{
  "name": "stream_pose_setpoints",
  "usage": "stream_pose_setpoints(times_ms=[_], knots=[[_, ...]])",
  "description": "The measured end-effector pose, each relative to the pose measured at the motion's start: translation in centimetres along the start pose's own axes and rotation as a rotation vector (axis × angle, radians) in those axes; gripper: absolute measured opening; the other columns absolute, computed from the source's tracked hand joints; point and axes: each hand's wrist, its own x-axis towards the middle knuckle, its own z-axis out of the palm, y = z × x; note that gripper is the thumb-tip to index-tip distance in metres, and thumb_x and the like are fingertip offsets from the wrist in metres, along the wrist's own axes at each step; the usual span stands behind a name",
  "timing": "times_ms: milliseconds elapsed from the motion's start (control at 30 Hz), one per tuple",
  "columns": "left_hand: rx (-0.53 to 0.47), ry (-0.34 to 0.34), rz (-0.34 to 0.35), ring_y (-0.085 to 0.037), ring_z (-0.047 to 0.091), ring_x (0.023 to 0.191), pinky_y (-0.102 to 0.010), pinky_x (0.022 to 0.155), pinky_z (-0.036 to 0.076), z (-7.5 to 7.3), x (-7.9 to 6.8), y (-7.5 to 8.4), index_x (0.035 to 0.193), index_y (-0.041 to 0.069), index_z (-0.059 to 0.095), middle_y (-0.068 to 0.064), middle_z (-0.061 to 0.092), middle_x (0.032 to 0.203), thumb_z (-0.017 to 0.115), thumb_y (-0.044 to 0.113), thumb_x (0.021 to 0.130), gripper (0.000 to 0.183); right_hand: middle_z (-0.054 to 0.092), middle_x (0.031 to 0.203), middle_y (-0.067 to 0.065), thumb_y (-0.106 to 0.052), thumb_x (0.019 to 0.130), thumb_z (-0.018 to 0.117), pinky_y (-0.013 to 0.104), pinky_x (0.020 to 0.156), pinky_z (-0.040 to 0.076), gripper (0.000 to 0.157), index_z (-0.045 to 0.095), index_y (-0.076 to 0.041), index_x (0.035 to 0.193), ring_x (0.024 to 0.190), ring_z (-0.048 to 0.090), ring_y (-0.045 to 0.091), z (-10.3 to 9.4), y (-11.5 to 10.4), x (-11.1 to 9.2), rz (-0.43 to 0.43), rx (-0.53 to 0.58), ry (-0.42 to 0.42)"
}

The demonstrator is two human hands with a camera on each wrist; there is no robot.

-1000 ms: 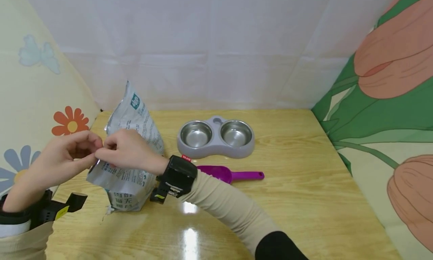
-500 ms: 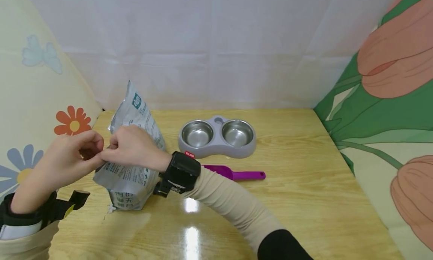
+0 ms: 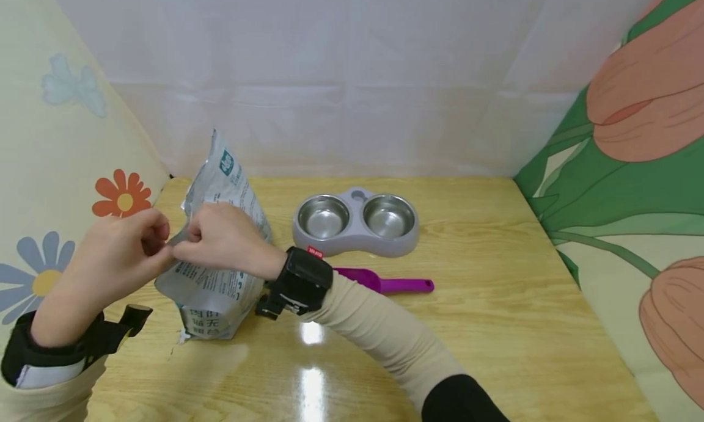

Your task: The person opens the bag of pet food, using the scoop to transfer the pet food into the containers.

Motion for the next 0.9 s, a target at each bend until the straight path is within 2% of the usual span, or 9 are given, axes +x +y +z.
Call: stream_pose_setpoints(times_ms=[167, 400, 500, 600, 700, 800, 900], knots=[[-0.004, -0.039, -0.011, -0.003, 0.044, 0.046, -0.022, 0.043, 0.039, -0.1, 0.2, -0.1, 0.073, 0.003, 0.055, 0.005, 0.052, 0.055, 0.073, -0.001, 0.06, 0.023, 0.028, 0.043, -0.006, -0.022, 0.084, 0.06, 0.014, 0.039, 0.021, 0.044, 0.036, -0.013, 0.048, 0.036, 0.025, 0.003, -0.2, 0.1, -0.2, 0.023, 0.02, -0.01], [-0.182, -0.119, 0.056, 0.002, 0.044, 0.05, -0.015, 0.047, 0.037, 0.2, 0.2, -1.7, 0.083, 0.005, 0.06, 0.011, 0.055, 0.063, 0.069, -0.007, 0.065, 0.023, 0.023, 0.044, -0.006, -0.024, 0.084, 0.059, 0.015, 0.04, 0.018, 0.046, 0.034, -0.014, 0.047, 0.037, 0.021, 0.003, -0.6, 0.4, 0.2, 0.059, 0.066, -0.052], [-0.241, -0.169, 0.075, 0.002, 0.05, 0.056, -0.013, 0.051, 0.041, 0.1, 0.3, -2.4, 0.091, 0.001, 0.063, 0.008, 0.06, 0.07, 0.065, -0.009, 0.068, 0.026, 0.021, 0.045, -0.006, -0.027, 0.084, 0.059, 0.016, 0.04, 0.017, 0.046, 0.033, -0.014, 0.048, 0.038, 0.019, 0.004, -0.9, 0.2, 0.5, 0.095, 0.059, -0.082], [-0.311, -0.231, 0.081, 0.002, 0.056, 0.064, -0.014, 0.055, 0.045, 0.1, 0.5, -2.8, 0.102, -0.005, 0.062, -0.001, 0.065, 0.08, 0.061, -0.011, 0.071, 0.032, 0.021, 0.046, -0.006, -0.028, 0.083, 0.059, 0.017, 0.039, 0.017, 0.045, 0.033, -0.014, 0.049, 0.038, 0.019, 0.004, -1.1, -0.1, 0.7, 0.138, 0.041, -0.107], [-0.369, -0.267, 0.072, 0.0, 0.057, 0.064, -0.016, 0.054, 0.046, 0.0, 0.6, -2.8, 0.107, -0.01, 0.059, -0.004, 0.066, 0.084, 0.058, -0.012, 0.072, 0.035, 0.022, 0.046, -0.006, -0.029, 0.083, 0.059, 0.017, 0.039, 0.019, 0.045, 0.033, -0.014, 0.05, 0.037, 0.021, 0.004, -1.2, -0.3, 0.8, 0.165, 0.027, -0.122], [-0.355, -0.263, 0.063, 0.001, 0.051, 0.054, -0.016, 0.048, 0.041, -0.1, 0.7, -2.5, 0.103, -0.007, 0.062, 0.005, 0.062, 0.072, 0.057, -0.011, 0.072, 0.032, 0.024, 0.044, -0.006, -0.025, 0.084, 0.06, 0.016, 0.038, 0.02, 0.045, 0.034, -0.013, 0.049, 0.036, 0.024, 0.004, -1.3, -0.4, 0.7, 0.146, 0.036, -0.121], [-0.269, -0.229, 0.073, 0.002, 0.042, 0.047, -0.019, 0.043, 0.036, -0.2, 0.9, -1.9, 0.095, -0.003, 0.065, 0.014, 0.053, 0.06, 0.061, -0.008, 0.07, 0.026, 0.025, 0.044, -0.006, -0.023, 0.084, 0.06, 0.015, 0.038, 0.021, 0.045, 0.034, -0.013, 0.049, 0.035, 0.025, 0.004, -1.2, -0.2, 0.5, 0.11, 0.046, -0.103]])
